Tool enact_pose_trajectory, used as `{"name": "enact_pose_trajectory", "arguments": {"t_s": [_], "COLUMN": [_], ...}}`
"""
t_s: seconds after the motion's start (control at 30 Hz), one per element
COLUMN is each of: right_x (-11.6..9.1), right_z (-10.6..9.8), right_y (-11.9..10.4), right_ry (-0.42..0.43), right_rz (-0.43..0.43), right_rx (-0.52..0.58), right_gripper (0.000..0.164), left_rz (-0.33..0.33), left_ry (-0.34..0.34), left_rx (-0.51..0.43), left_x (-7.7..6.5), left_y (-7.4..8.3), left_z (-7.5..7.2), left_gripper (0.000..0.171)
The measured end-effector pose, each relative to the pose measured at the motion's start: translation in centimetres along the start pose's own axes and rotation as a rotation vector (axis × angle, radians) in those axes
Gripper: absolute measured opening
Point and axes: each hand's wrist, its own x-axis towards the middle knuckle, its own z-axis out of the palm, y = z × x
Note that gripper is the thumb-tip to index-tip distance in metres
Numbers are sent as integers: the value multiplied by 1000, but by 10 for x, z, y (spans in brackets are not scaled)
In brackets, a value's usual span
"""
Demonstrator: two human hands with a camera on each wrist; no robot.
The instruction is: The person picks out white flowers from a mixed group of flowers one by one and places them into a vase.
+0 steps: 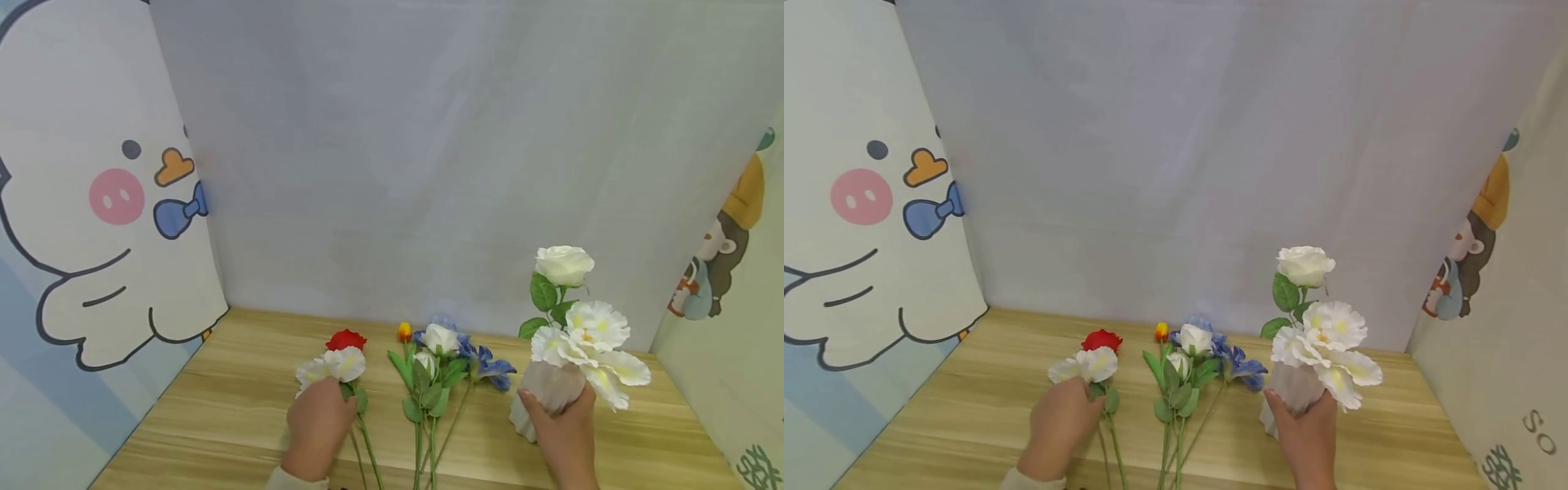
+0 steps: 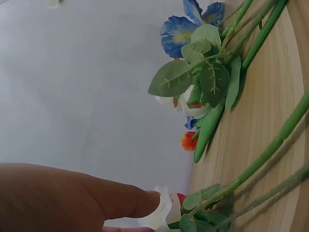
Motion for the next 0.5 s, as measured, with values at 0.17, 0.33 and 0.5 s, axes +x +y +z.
{"name": "enact_pose_trajectory", "arguments": {"t_s": [0.17, 0.33, 0.5], "right_x": [0, 1, 1], "right_z": [1, 1, -1], "right_y": [-1, -2, -1], "right_ry": [-21, -29, -21], "right_rz": [36, 40, 25], "right_rx": [-11, -19, -18], "right_gripper": [101, 102, 98], "left_rz": [-35, -74, -86], "left_ry": [-33, -97, -150], "left_rx": [-8, -48, -133], "left_x": [2, 3, 7], "left_y": [-6, -10, -16], "left_z": [3, 8, 18], "left_gripper": [30, 29, 25]}}
